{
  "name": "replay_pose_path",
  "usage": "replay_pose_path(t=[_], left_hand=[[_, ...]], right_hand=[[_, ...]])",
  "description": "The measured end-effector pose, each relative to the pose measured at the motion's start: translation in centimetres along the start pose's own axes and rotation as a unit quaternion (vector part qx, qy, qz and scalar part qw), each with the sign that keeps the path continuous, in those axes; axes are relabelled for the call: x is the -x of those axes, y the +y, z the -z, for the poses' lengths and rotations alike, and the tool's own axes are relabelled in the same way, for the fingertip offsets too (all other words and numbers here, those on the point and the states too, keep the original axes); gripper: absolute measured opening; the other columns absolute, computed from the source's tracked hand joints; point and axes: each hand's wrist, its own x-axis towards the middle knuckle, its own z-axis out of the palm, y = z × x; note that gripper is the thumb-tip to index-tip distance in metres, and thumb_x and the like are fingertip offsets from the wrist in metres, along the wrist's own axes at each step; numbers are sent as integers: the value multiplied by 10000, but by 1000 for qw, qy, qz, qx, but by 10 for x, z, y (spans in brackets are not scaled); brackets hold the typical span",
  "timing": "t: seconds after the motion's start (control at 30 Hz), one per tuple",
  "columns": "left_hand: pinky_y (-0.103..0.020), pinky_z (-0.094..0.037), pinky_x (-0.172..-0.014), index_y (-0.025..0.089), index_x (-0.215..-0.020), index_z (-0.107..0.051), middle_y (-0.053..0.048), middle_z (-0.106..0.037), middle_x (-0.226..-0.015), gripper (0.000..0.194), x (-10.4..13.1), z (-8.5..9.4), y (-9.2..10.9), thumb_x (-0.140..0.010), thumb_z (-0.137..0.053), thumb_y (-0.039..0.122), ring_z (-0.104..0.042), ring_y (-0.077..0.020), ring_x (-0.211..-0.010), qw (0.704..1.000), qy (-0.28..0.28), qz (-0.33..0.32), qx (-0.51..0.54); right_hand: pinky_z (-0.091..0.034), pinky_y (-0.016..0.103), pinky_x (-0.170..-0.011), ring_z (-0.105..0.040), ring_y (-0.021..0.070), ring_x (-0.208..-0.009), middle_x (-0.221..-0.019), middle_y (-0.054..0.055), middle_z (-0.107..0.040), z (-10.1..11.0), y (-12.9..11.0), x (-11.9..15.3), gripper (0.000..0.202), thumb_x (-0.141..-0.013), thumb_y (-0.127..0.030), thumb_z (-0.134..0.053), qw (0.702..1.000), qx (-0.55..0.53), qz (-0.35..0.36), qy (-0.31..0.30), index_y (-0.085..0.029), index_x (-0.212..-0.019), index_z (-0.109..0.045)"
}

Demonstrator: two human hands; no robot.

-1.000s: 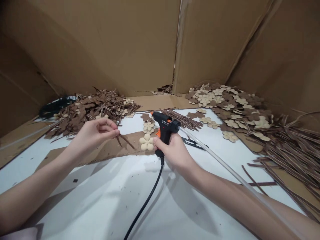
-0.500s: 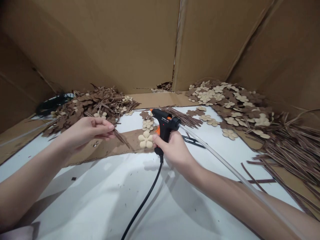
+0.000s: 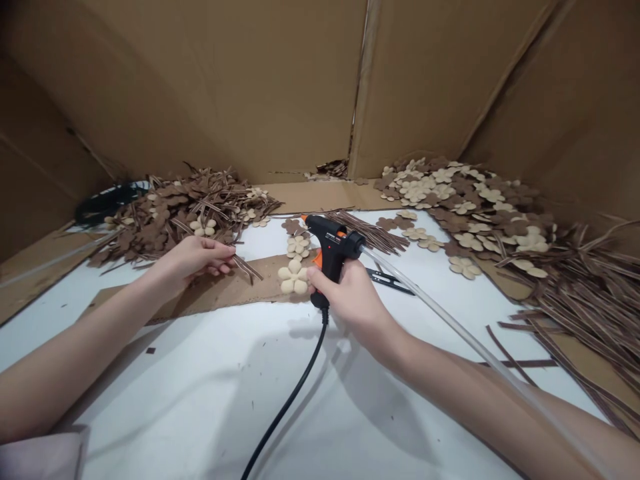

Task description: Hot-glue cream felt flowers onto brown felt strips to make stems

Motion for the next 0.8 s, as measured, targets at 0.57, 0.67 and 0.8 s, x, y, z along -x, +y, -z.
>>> replay_pose_path(t=[0.57,0.67,0.8], left_hand=[[-195,-368,-404,131,-553,-645,-37,-633,-500,193,3,-2,-4,-551,-758,287,-522,-94,-431,997,-48,-15,-66],[-197,-357,-405,133,-556,-642,-30,-608,-469,205,-1,2,-6,-560,-748,309,-511,-97,-425,996,-41,-17,-83],[-197,-345,-407,129,-566,-646,-34,-589,-448,218,-7,8,-7,-562,-738,326,-485,-94,-415,993,-34,-16,-111]], right_hand=[[-424,269,-585,-545,153,-610,-618,7,-587,-1,-1,2,204,-710,-349,-628,1000,-7,0,5,-168,-665,-545],[-432,270,-599,-550,155,-626,-634,14,-596,-1,-1,2,203,-705,-347,-632,1000,-13,-7,5,-164,-673,-550],[-429,267,-572,-548,152,-602,-619,5,-589,-2,0,3,207,-694,-354,-641,1000,-24,-15,7,-167,-679,-553]])
